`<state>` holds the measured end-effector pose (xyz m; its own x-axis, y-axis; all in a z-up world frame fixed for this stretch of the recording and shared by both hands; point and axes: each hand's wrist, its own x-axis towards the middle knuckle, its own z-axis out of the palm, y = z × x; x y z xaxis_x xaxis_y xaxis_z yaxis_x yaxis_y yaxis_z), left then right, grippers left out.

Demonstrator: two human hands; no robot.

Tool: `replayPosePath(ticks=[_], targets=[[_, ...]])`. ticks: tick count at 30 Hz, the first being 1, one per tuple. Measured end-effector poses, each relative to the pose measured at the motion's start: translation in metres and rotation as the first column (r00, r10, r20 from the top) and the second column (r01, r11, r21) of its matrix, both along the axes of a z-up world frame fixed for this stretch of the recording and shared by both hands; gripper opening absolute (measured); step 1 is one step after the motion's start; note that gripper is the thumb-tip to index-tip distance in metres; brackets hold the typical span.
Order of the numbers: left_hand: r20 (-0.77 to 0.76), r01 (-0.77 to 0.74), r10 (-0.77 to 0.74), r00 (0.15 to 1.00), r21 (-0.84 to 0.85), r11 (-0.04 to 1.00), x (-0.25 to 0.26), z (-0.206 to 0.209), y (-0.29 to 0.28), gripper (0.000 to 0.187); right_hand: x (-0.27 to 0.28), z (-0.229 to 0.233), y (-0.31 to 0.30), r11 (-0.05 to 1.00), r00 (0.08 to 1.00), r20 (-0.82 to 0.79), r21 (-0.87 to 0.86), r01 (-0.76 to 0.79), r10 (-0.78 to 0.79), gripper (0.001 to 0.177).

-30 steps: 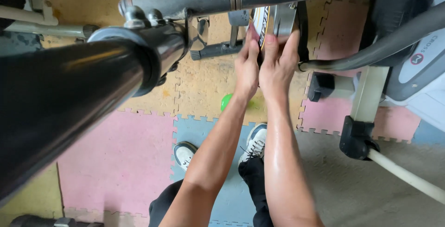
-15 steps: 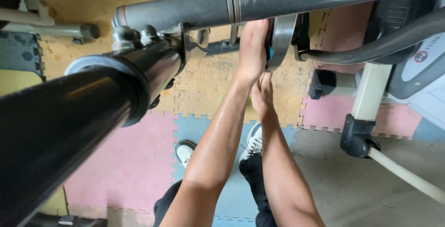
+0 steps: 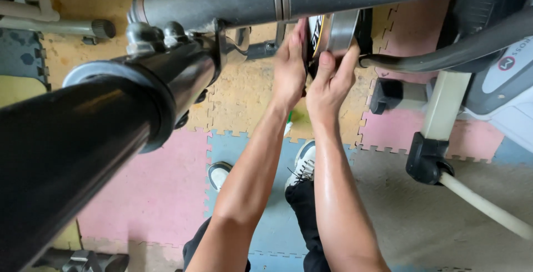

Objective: Wiping down an elliptical machine using a spray bottle and a cloth.

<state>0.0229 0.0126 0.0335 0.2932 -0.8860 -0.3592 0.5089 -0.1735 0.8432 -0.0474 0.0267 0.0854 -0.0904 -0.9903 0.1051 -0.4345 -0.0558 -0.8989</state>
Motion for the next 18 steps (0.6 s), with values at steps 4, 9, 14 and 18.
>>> replayPosePath(ticks=[4,9,14,18], targets=[[0.335,0.001,0.029,0.942,-0.090,0.996,0.023,0.048,-0.035,0.034,0.006,-0.031,0.015,0.998,0.996,0.066,-0.035,0.061,-0.059,0.036],[0.412,0.011,0.027,0.911,-0.089,0.996,0.016,0.053,-0.070,0.017,-0.037,-0.150,0.066,0.997,0.995,-0.090,-0.070,0.034,-0.041,0.017],[0.035,-0.065,0.071,0.997,-0.147,0.987,-0.009,0.029,-0.036,0.046,-0.051,-0.186,0.079,0.932,0.999,-0.032,0.362,-0.014,0.027,0.035],[-0.003,0.026,-0.026,1.000,-0.079,0.997,-0.020,-0.024,-0.013,0.057,-0.060,-0.184,0.093,0.890,1.000,-0.014,0.456,0.011,-0.005,0.037]])
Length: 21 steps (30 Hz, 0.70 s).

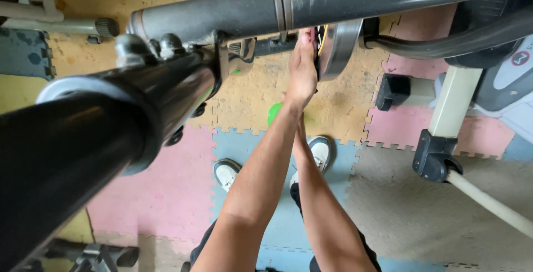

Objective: Wiping down an elliptical machine using a spray bottle and a cloth.

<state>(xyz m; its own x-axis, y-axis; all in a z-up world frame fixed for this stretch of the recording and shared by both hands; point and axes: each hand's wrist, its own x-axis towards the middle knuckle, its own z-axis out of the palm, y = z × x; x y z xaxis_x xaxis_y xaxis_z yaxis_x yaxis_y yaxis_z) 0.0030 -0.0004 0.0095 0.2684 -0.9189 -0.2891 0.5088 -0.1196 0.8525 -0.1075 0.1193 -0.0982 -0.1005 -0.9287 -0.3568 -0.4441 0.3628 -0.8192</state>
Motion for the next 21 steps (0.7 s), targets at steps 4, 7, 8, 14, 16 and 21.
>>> replayPosePath(ticks=[4,7,8,14,16,21], targets=[[0.229,-0.060,0.011,0.973,0.209,0.976,0.006,0.021,0.018,0.056,0.013,0.038,0.037,0.984,0.998,0.047,0.174,0.029,-0.037,0.040],[0.537,-0.032,-0.218,0.815,0.417,0.908,0.018,0.044,0.030,0.051,0.022,0.094,0.036,0.970,0.996,0.077,0.242,0.030,-0.050,0.043],[0.462,0.052,-0.423,0.780,0.625,0.779,0.022,0.054,0.037,0.055,0.025,0.118,0.038,0.962,0.995,0.088,0.271,0.031,-0.057,0.044],[0.484,0.003,-0.276,0.830,0.492,0.871,0.043,0.111,0.100,0.043,-0.009,0.209,0.049,0.995,0.998,-0.048,0.095,-0.042,0.047,0.046],[0.464,0.001,-0.297,0.834,0.537,0.844,0.050,0.142,0.108,0.042,0.002,0.234,0.044,0.976,1.000,0.019,0.218,-0.016,0.013,0.048],[0.379,0.030,-0.240,0.894,0.484,0.874,0.067,0.153,0.134,0.042,0.026,0.238,0.044,0.945,0.954,0.259,0.323,0.058,-0.147,0.037]])
